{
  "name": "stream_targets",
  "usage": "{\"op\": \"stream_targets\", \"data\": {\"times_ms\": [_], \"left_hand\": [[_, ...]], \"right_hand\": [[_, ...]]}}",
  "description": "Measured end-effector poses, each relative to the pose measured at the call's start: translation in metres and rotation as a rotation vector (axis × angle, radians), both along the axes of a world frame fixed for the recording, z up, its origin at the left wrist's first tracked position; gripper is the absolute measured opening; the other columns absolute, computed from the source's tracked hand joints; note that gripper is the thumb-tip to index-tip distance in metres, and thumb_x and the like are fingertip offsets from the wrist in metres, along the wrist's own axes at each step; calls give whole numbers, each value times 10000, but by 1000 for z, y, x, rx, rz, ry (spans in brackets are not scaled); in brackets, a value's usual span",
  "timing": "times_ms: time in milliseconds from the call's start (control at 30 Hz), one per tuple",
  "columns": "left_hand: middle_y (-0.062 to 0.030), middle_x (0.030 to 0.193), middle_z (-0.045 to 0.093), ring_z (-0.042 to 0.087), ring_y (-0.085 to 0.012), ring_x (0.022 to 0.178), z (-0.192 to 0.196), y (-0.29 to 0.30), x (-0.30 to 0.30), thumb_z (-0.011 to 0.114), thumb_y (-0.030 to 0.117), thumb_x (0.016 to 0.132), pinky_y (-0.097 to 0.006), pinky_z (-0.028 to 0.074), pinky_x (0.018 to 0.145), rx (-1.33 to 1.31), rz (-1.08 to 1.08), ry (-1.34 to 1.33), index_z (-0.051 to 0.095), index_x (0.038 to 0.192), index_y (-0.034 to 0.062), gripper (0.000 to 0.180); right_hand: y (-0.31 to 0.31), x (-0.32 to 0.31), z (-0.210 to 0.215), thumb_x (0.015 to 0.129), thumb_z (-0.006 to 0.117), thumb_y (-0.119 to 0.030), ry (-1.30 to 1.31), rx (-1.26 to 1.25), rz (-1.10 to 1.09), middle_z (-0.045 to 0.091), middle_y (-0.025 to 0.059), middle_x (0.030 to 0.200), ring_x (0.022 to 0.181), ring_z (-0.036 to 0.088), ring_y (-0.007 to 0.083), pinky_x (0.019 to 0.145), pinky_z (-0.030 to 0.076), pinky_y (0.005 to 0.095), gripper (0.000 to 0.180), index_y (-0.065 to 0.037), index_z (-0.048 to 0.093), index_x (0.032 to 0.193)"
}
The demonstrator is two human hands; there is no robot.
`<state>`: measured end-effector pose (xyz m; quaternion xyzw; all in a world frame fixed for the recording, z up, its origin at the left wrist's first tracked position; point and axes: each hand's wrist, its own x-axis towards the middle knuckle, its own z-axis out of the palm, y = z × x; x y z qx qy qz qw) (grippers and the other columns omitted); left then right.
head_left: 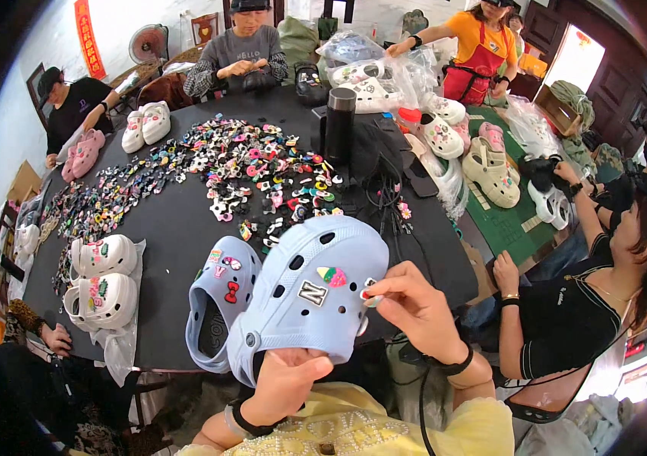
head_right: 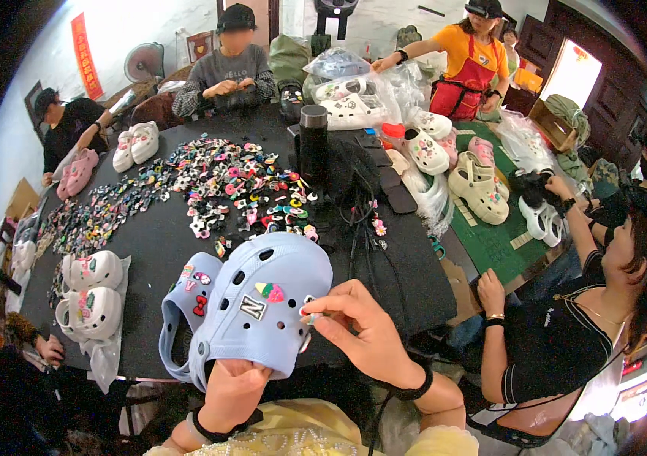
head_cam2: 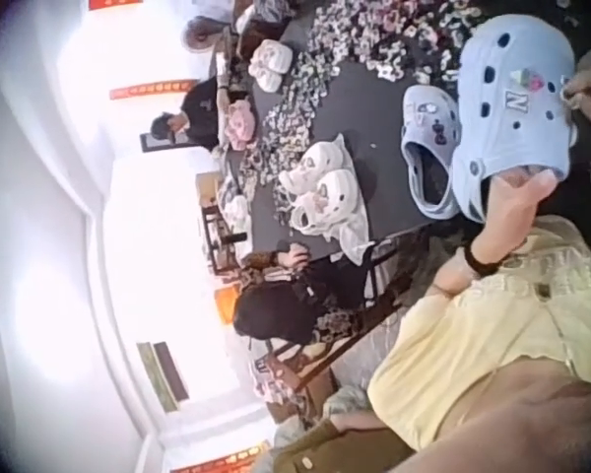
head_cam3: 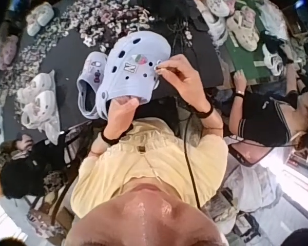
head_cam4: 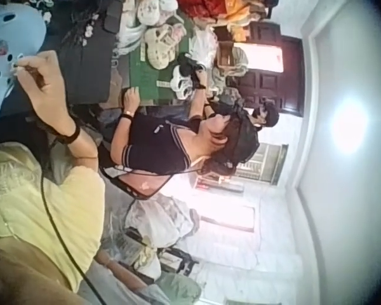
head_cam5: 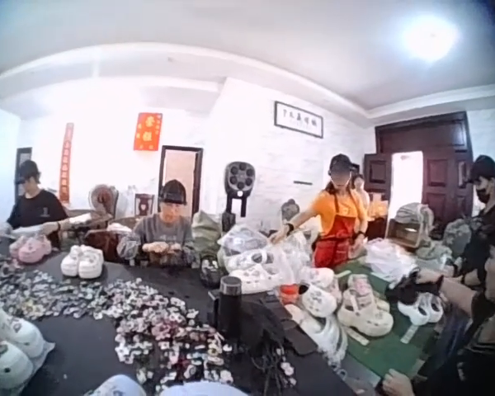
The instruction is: Applying decorative charms to the holes of rubber clog-style shoes.
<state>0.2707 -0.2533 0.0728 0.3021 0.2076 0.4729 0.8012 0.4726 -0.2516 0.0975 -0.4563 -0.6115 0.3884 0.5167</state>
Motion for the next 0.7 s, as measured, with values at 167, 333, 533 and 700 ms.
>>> {"op": "stream_targets", "data": {"times_ms": [167,333,533,700], "left_hand": [[-114,1034,565,576,-164,884,-4,10,4,640,-17,754,-279,481,786,46,186,183,441,1151,-55,446],[-131,1015,576,583,-187,893,-23,19,-4,557,105,852,-311,478,799,169,240,381,436,1149,-75,367],[-147,1037,579,594,-192,905,-5,20,-3,432,226,935,-319,483,788,15,105,283,410,1164,-92,393],[-142,1035,580,592,-168,887,6,16,-7,470,180,920,-283,484,780,-11,46,250,380,1185,-95,392]], "right_hand": [[4,-1,-11,849,557,-24,-57,-7,77,500,58,950,730,497,87,626,400,195,149,-21,596,993],[10,-12,5,827,590,-49,-204,41,-10,602,56,830,678,564,91,604,449,217,176,-27,606,1000],[16,-12,8,798,623,-41,-296,6,-14,611,66,821,683,580,106,606,461,223,140,-33,628,938],[22,-12,11,733,670,-44,-544,309,5,603,38,820,724,573,173,656,440,267,214,-108,654,937]]}}
